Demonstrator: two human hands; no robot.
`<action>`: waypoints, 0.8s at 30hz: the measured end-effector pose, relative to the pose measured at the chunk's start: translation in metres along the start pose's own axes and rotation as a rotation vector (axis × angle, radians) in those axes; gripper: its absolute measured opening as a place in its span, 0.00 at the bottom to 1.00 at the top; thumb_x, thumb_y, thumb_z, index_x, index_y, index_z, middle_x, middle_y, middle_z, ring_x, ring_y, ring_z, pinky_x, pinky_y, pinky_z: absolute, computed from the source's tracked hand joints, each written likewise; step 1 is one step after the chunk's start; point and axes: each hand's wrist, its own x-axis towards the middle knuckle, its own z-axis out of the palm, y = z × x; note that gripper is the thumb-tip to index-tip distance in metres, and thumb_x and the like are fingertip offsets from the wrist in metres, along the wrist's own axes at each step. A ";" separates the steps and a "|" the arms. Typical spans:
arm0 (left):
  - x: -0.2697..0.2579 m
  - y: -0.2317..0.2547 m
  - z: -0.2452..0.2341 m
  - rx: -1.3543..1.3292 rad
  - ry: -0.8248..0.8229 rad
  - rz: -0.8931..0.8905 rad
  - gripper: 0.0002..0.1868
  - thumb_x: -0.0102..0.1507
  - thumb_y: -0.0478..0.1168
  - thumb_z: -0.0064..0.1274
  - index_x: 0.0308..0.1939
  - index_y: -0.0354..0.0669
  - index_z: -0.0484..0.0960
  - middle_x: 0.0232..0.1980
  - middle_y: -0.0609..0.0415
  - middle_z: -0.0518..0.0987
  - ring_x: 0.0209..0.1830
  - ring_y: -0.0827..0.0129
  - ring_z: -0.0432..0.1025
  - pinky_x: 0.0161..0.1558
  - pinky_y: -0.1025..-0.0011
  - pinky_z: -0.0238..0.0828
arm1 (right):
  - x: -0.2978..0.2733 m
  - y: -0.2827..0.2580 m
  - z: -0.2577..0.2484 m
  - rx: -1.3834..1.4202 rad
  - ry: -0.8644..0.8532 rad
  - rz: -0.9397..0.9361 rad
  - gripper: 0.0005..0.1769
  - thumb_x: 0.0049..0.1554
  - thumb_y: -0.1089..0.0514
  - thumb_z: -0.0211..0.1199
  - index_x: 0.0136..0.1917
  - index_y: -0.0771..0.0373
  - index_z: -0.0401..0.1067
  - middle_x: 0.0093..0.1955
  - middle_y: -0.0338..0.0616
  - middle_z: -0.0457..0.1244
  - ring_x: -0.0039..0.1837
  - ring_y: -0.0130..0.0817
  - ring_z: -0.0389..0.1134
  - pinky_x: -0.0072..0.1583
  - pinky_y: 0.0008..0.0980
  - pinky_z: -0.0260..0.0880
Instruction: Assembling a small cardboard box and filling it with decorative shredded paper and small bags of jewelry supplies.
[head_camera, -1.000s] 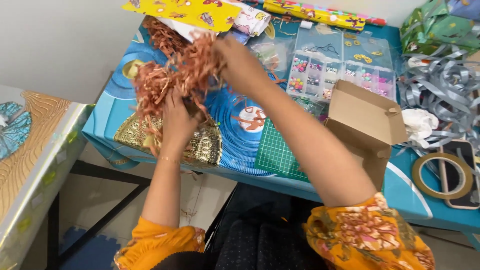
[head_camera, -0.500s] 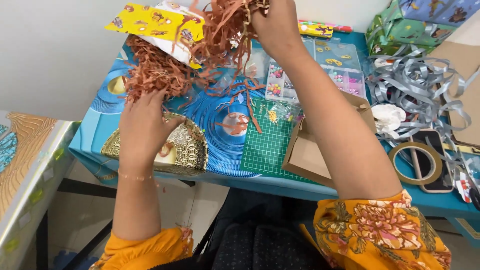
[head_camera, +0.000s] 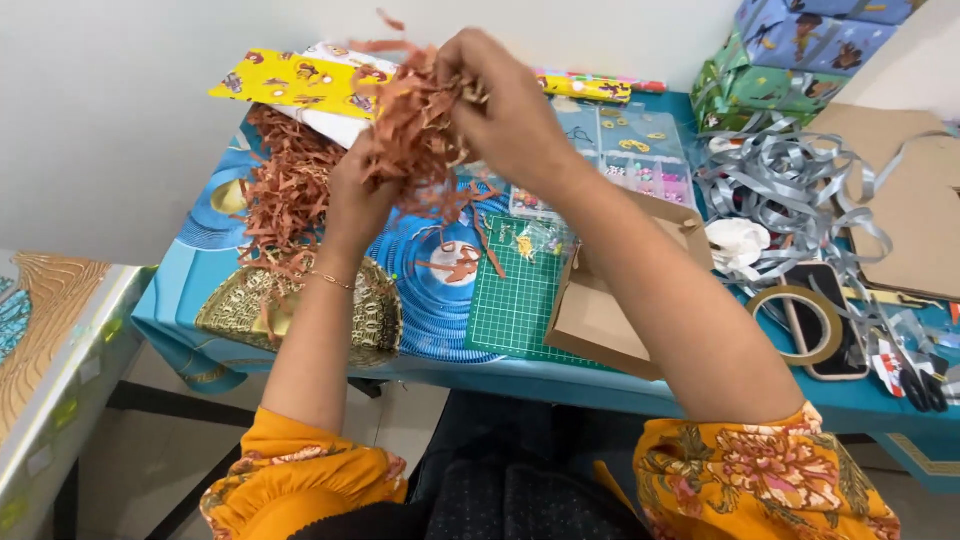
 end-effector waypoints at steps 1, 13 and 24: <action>-0.002 0.008 -0.002 0.106 -0.014 0.078 0.27 0.59 0.25 0.51 0.63 0.40 0.77 0.57 0.47 0.80 0.51 0.60 0.75 0.47 0.67 0.69 | 0.000 0.004 -0.006 -0.005 0.027 0.006 0.18 0.54 0.82 0.46 0.45 0.60 0.59 0.48 0.45 0.58 0.52 0.36 0.62 0.51 0.23 0.78; -0.015 -0.054 -0.083 1.003 0.053 0.517 0.23 0.50 0.20 0.54 0.46 0.42 0.85 0.39 0.55 0.83 0.37 0.61 0.75 0.35 0.63 0.61 | -0.034 0.035 -0.096 -0.072 0.214 0.161 0.04 0.66 0.68 0.54 0.54 0.63 0.64 0.51 0.49 0.64 0.54 0.40 0.68 0.54 0.40 0.71; -0.028 -0.088 -0.160 1.326 0.128 0.484 0.19 0.61 0.35 0.59 0.54 0.57 0.88 0.47 0.61 0.81 0.46 0.65 0.75 0.45 0.68 0.66 | -0.104 0.020 -0.201 -0.549 0.282 0.472 0.24 0.83 0.54 0.55 0.43 0.60 0.68 0.31 0.36 0.59 0.35 0.25 0.64 0.45 0.33 0.68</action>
